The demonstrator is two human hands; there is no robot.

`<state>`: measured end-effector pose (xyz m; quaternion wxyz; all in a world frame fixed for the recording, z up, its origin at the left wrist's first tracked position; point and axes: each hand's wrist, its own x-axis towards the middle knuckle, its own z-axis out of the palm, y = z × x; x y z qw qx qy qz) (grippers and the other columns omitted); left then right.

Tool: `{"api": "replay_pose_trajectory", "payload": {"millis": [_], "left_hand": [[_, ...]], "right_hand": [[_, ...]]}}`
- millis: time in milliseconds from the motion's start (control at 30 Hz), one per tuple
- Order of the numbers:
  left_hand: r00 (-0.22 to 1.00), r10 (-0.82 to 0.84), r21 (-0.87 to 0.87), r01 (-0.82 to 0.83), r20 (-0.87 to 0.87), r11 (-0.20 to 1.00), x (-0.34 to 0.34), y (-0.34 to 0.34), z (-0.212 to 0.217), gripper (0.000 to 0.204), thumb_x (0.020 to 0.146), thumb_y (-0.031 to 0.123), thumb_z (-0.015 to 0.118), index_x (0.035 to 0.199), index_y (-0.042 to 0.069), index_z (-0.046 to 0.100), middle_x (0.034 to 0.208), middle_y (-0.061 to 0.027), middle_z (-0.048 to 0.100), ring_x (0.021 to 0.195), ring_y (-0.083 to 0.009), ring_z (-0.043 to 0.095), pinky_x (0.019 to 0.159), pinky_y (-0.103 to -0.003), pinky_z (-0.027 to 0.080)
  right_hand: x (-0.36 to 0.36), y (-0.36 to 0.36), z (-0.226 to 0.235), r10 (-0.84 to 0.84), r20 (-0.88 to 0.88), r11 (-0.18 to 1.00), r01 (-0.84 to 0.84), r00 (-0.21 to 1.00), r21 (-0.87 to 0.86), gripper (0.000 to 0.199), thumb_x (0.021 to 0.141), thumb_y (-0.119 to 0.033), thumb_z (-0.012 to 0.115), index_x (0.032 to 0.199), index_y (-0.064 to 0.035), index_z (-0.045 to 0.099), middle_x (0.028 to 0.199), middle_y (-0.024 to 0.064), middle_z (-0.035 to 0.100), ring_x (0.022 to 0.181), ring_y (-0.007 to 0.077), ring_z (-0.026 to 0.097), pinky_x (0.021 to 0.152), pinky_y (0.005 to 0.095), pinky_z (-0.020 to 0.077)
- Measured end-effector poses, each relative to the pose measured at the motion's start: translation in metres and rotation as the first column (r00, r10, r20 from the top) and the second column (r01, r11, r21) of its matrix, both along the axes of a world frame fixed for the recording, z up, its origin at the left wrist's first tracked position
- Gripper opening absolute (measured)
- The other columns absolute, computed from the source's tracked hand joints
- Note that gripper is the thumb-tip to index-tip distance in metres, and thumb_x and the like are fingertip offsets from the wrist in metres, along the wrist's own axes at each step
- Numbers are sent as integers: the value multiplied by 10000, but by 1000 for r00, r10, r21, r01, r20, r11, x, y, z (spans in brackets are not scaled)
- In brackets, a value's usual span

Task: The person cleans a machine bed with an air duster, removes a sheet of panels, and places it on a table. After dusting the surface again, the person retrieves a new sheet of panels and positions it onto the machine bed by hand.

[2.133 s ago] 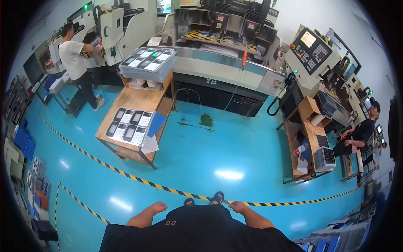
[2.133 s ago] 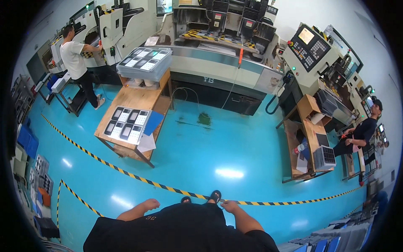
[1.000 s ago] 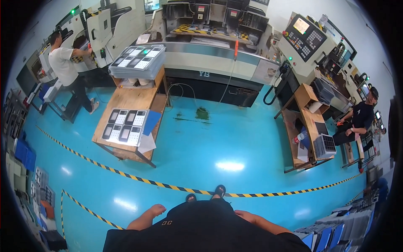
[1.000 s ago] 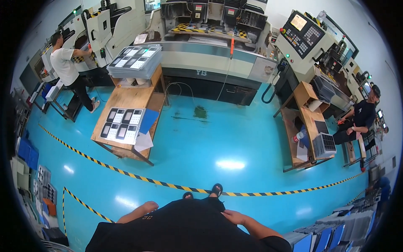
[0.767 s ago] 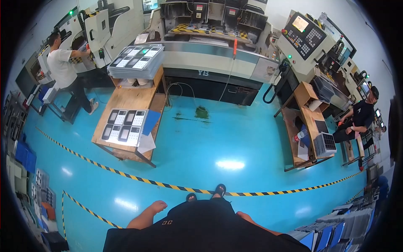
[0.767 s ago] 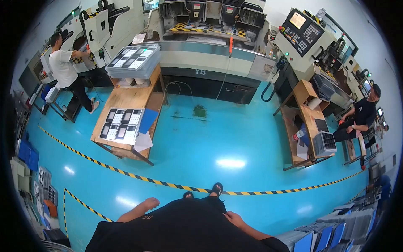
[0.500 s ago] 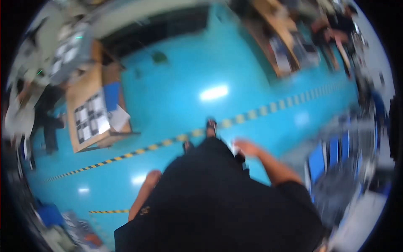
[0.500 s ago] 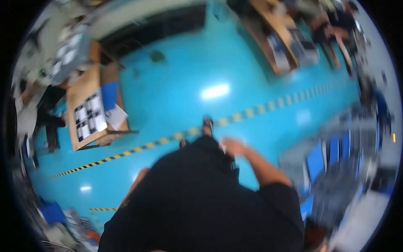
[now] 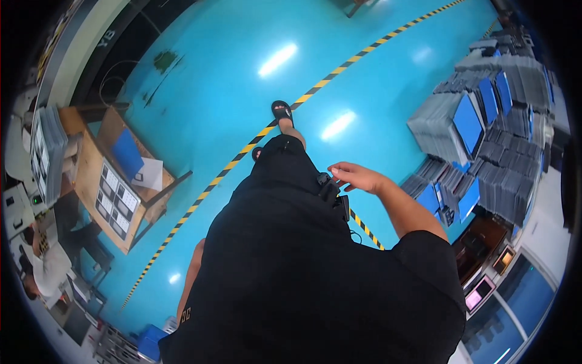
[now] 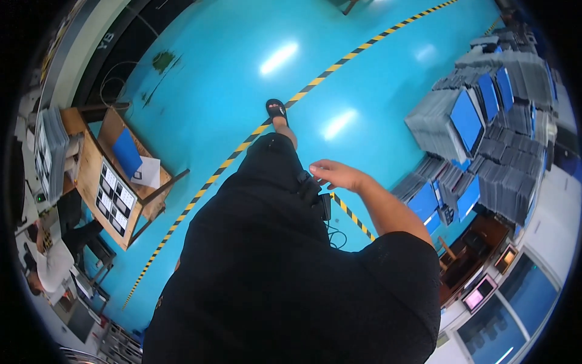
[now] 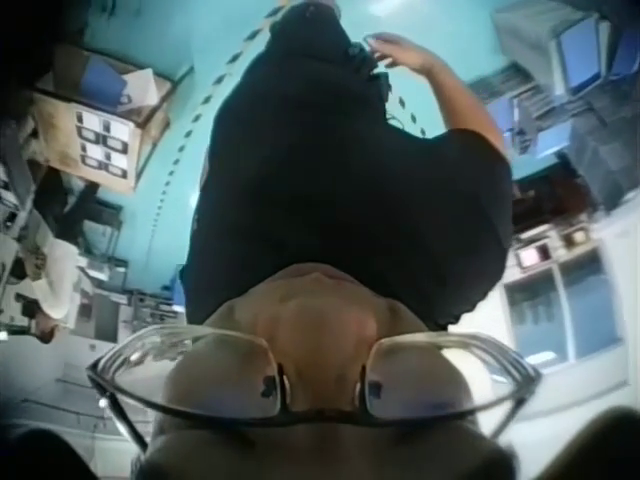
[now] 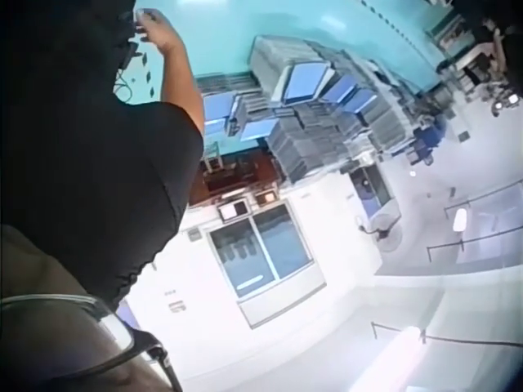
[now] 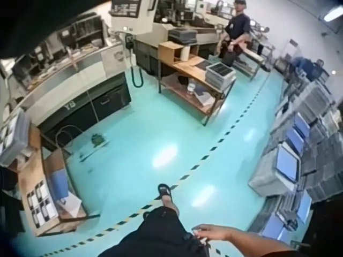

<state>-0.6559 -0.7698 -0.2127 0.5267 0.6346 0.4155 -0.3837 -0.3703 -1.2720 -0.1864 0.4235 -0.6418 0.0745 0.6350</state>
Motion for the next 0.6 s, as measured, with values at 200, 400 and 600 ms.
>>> {"api": "replay_pose_trajectory", "payload": {"millis": [200,400,600], "left_hand": [[977,150,-120,-132,154,984,45,19,-34,291,929,200,610,1134,-4,601,961,-46,653,918,-126,592,824,-283,479],[915,-193,10,203,353,979,75,4,-53,214,896,218,607,989,27,637,852,-18,611,833,-124,549,750,-284,450],[844,-390,113,376,368,920,112,-51,-59,279,893,282,592,970,26,672,793,-36,636,712,-152,567,649,-323,467]], "right_hand": [[-43,-2,3,-414,-31,909,415,910,38,695,935,-635,403,1298,-57,533,1243,110,568,1165,212,494,957,381,425],[-60,-19,4,-191,509,933,316,839,-170,622,937,-600,449,1024,-6,609,939,168,648,897,267,606,833,402,464],[-62,-87,8,-406,504,860,506,762,-72,647,915,-604,490,970,20,652,861,143,653,830,218,610,769,360,482]]}}
